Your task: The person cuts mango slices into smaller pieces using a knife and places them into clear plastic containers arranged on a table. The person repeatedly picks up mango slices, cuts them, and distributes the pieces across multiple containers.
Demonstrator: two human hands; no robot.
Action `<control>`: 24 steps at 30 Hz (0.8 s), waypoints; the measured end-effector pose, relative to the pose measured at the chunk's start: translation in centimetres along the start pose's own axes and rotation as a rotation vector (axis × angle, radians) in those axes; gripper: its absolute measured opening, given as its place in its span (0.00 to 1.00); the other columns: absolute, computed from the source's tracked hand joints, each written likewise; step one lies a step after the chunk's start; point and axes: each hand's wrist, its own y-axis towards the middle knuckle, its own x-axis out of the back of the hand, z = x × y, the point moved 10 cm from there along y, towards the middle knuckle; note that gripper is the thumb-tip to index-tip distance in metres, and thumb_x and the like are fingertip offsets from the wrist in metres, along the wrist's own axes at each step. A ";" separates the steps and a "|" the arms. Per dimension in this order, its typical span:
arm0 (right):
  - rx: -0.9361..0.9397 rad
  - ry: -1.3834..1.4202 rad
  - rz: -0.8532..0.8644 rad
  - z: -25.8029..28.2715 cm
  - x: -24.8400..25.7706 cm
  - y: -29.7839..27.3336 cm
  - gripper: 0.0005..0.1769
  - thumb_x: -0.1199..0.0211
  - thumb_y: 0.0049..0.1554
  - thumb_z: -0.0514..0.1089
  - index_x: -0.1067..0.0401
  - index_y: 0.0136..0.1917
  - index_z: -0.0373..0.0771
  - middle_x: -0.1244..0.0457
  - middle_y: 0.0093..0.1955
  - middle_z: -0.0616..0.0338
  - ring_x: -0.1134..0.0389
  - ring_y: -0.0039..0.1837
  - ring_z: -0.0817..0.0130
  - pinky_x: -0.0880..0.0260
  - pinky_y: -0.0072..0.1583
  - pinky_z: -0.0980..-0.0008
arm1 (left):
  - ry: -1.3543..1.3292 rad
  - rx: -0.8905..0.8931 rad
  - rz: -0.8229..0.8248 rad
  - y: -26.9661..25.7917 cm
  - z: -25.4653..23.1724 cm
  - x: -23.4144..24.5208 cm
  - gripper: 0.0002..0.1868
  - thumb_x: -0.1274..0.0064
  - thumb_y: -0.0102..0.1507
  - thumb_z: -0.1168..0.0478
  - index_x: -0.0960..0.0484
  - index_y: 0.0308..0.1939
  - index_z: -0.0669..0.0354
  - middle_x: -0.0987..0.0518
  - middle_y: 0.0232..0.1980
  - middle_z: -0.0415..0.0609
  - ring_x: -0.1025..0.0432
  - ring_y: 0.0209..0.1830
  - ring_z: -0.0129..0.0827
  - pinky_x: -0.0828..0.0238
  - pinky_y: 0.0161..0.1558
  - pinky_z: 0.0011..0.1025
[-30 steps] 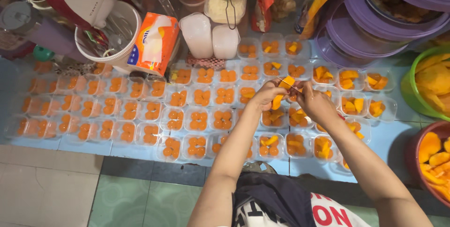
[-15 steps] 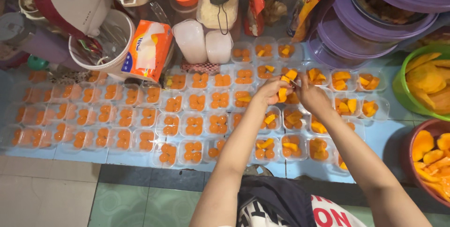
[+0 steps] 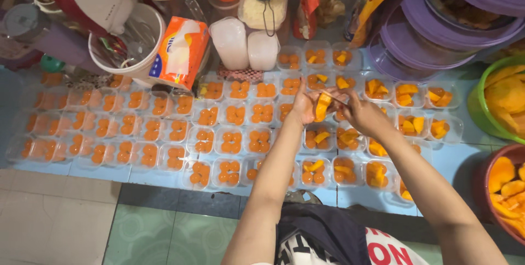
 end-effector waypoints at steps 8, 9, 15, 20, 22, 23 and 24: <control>0.060 -0.127 0.020 3.3 -0.9 -0.1 0.34 0.41 0.58 0.48 0.52 0.72 0.47 0.29 0.46 0.46 0.28 0.41 0.38 0.29 0.42 0.42 | 0.063 -0.067 0.003 -1.9 -0.6 -3.5 0.72 0.85 0.58 0.09 0.39 0.74 0.76 0.29 0.72 0.65 0.29 0.65 0.53 0.32 0.64 0.46; 0.033 -0.147 0.033 2.9 -1.4 0.0 0.34 0.41 0.58 0.48 0.52 0.73 0.48 0.29 0.46 0.46 0.28 0.42 0.38 0.29 0.42 0.42 | 0.027 -0.079 0.051 -2.2 -0.5 -4.0 0.72 0.86 0.58 0.09 0.38 0.74 0.76 0.29 0.72 0.65 0.29 0.64 0.53 0.32 0.65 0.46; 0.124 -0.090 0.068 3.2 -4.6 0.9 0.35 0.44 0.61 0.50 0.55 0.75 0.42 0.30 0.45 0.40 0.28 0.43 0.38 0.29 0.45 0.42 | -0.087 -0.167 0.085 -4.6 -0.6 -3.9 0.73 0.90 0.58 0.09 0.36 0.72 0.77 0.26 0.67 0.63 0.29 0.62 0.48 0.34 0.63 0.43; 0.115 -0.128 0.085 4.5 -7.5 2.1 0.43 0.45 0.60 0.50 0.63 0.81 0.46 0.31 0.49 0.36 0.29 0.43 0.35 0.30 0.46 0.40 | -0.158 -0.262 -0.300 -7.0 -1.6 2.2 0.68 0.90 0.58 0.12 0.36 0.69 0.74 0.25 0.65 0.60 0.28 0.63 0.48 0.32 0.63 0.42; 0.128 -0.132 0.053 5.0 -7.8 3.1 0.43 0.45 0.59 0.51 0.63 0.81 0.47 0.31 0.50 0.36 0.29 0.43 0.35 0.30 0.47 0.39 | -0.102 -0.341 -0.047 -7.3 -3.7 1.5 0.67 0.89 0.61 0.12 0.32 0.68 0.72 0.24 0.63 0.63 0.29 0.60 0.52 0.32 0.59 0.45; 0.138 -0.136 0.019 5.4 -7.8 4.1 0.44 0.44 0.59 0.52 0.62 0.80 0.45 0.31 0.50 0.36 0.29 0.44 0.34 0.30 0.47 0.38 | -0.073 -0.380 0.081 -7.7 -4.7 1.1 0.66 0.88 0.63 0.11 0.30 0.68 0.71 0.24 0.62 0.64 0.30 0.59 0.54 0.32 0.57 0.46; 0.148 -0.140 -0.015 5.7 -7.7 5.0 0.44 0.43 0.58 0.52 0.62 0.79 0.43 0.31 0.50 0.36 0.30 0.44 0.34 0.31 0.46 0.37 | -0.093 -0.366 0.200 -7.9 -5.2 0.8 0.65 0.89 0.62 0.11 0.30 0.66 0.69 0.24 0.62 0.62 0.30 0.60 0.53 0.33 0.60 0.47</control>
